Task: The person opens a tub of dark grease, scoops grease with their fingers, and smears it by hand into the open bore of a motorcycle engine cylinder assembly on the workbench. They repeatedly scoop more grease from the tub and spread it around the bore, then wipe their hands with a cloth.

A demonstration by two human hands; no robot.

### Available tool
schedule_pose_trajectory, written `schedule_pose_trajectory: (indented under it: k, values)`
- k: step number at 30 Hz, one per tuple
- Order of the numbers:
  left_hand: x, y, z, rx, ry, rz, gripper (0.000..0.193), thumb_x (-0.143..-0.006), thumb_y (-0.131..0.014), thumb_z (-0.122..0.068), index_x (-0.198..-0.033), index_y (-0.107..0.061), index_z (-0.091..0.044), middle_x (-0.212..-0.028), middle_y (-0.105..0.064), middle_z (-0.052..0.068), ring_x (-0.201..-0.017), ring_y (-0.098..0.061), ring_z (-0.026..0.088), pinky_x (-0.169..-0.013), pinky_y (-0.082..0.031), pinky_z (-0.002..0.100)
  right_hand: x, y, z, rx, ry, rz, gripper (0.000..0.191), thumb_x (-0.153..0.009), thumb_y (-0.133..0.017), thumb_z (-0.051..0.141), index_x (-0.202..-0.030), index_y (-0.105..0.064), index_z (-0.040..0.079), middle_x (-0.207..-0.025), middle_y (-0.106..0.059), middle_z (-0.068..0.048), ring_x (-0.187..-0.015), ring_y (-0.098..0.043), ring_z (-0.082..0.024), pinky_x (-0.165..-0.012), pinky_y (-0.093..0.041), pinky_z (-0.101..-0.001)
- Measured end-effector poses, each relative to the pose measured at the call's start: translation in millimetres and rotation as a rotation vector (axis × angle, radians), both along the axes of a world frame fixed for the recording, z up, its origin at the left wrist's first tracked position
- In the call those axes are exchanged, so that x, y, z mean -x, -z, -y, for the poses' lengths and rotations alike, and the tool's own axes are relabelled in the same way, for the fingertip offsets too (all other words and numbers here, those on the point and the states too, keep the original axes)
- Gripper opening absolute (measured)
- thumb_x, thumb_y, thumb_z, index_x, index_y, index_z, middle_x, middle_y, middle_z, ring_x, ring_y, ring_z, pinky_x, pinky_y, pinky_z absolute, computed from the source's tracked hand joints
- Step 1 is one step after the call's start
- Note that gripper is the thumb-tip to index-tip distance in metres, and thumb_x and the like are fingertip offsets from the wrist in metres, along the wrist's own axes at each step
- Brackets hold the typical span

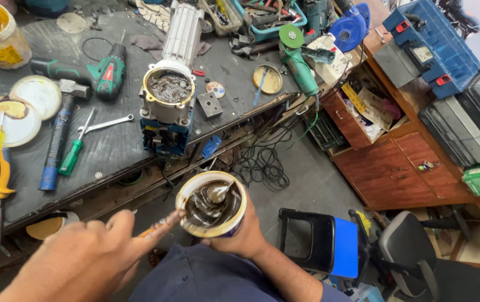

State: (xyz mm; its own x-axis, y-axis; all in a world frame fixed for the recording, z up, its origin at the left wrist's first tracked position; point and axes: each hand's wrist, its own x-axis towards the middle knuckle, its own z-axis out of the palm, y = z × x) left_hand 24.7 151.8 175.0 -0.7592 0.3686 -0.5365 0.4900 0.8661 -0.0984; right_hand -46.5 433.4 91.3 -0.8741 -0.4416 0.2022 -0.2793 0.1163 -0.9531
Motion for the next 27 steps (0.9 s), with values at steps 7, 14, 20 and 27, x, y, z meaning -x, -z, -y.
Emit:
schedule_pose_trajectory:
  k: [7,14,20,27]
  values:
    - [7.8,-5.1,-18.3,0.277,0.128,-0.760,0.075,-0.088,-0.049,-0.031,-0.160,-0.028,-0.034,-0.115,-0.054,0.011,-0.086,-0.055,0.021,-0.055,-0.039,0.030,12.8,-3.2,-4.2,0.008,-0.270,0.374,0.103,-0.067,-0.092,0.025,-0.152,-0.041,-0.001,-0.141,-0.061,-0.011,-0.132,-0.058,-0.020,-0.117,-0.043,-0.0359]
    - [5.8,0.6,-44.1,0.470,0.238,-0.657,0.062,-0.096,-0.044,-0.031,-0.157,-0.042,-0.017,-0.112,-0.049,0.011,-0.096,-0.048,0.028,-0.072,-0.036,0.042,36.5,-1.7,-6.2,0.104,-0.297,0.730,0.091,-0.069,-0.089,0.026,-0.146,-0.048,-0.002,-0.131,-0.067,-0.013,-0.120,-0.065,-0.023,-0.110,-0.049,-0.0391]
    - [23.8,-26.6,-31.6,0.022,0.189,-0.640,0.069,-0.085,-0.053,-0.035,-0.151,-0.041,-0.019,-0.107,-0.052,0.005,-0.092,-0.051,0.024,-0.068,-0.039,0.038,53.7,12.0,-20.6,0.188,-0.170,0.524,0.094,-0.067,-0.092,0.026,-0.145,-0.049,-0.002,-0.132,-0.068,-0.014,-0.122,-0.065,-0.023,-0.111,-0.049,-0.0388]
    - [57.4,1.3,-46.1,-1.653,-0.286,0.729,0.098,-0.095,-0.068,-0.032,-0.172,-0.007,-0.024,-0.086,-0.068,0.002,-0.072,-0.058,0.011,-0.067,-0.049,0.025,74.2,33.8,-45.0,-0.070,-0.198,0.182,0.107,-0.056,-0.102,0.022,-0.148,-0.052,-0.002,-0.139,-0.070,-0.014,-0.128,-0.068,-0.022,-0.115,-0.055,-0.0417]
